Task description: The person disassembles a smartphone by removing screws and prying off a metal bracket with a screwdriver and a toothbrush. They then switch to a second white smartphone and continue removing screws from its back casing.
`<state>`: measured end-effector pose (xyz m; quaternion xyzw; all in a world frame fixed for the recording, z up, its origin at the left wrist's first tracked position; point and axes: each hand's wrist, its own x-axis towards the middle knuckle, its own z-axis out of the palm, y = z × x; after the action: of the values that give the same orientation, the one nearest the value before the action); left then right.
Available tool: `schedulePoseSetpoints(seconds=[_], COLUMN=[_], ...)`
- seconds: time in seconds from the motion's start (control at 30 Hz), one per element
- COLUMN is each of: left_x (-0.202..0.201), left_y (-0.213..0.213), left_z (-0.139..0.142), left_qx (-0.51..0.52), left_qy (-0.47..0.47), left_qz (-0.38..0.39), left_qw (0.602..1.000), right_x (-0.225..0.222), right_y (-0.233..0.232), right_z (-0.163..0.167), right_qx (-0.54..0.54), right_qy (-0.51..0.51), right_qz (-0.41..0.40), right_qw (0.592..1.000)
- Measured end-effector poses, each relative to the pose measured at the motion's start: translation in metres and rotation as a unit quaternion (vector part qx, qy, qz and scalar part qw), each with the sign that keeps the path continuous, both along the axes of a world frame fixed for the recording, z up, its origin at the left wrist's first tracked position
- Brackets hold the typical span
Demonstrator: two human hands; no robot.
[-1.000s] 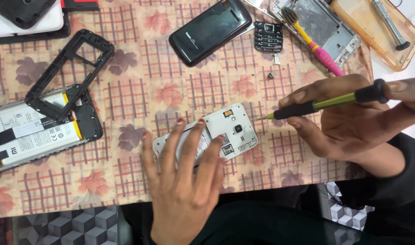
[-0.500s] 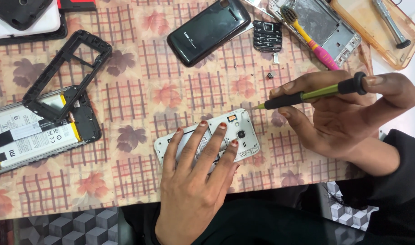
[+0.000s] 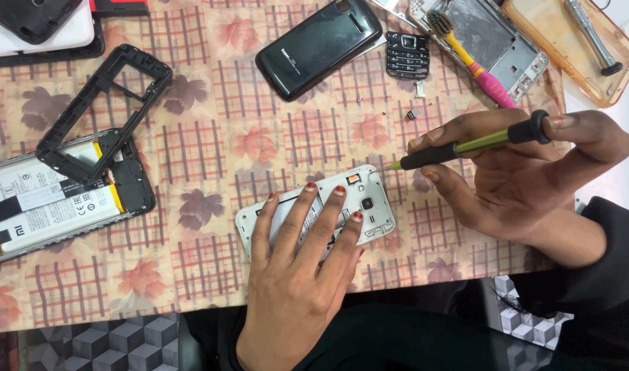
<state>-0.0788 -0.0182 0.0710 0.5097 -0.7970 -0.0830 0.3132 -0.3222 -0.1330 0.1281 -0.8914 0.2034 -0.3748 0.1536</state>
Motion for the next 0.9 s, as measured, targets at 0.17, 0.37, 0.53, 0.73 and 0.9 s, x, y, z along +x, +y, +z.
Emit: schedulePoseSetpoints(seconds=[0.17, 0.37, 0.53, 0.73, 0.9], left_x=[-0.0001, -0.0001, -0.0003, -0.0006, -0.0016], left_y=[-0.0005, -0.0006, -0.0003, -0.0005, -0.0014], left_z=[-0.0006, -0.0013, -0.0028, -0.0040, -0.0030], left_qx=[0.000, 0.001, 0.001, 0.002, 0.003], left_qy=[0.002, 0.004, 0.004, 0.002, 0.003], left_qz=[-0.002, -0.002, -0.003, -0.002, -0.001], left_qw=[1.000, 1.000, 1.000, 1.000, 1.000], right_x=[-0.0010, -0.0022, -0.0020, -0.0010, 0.0026], right_y=[-0.0005, 0.0003, 0.0001, -0.0027, -0.0058], right_z=[-0.0018, -0.0034, -0.0058, -0.0074, -0.0093], right_qx=[-0.012, -0.002, 0.001, -0.004, 0.040], right_qy=[0.005, 0.001, -0.012, -0.007, -0.057], right_qz=[-0.009, -0.005, 0.004, -0.007, 0.053], right_qw=[1.000, 1.000, 1.000, 1.000, 0.996])
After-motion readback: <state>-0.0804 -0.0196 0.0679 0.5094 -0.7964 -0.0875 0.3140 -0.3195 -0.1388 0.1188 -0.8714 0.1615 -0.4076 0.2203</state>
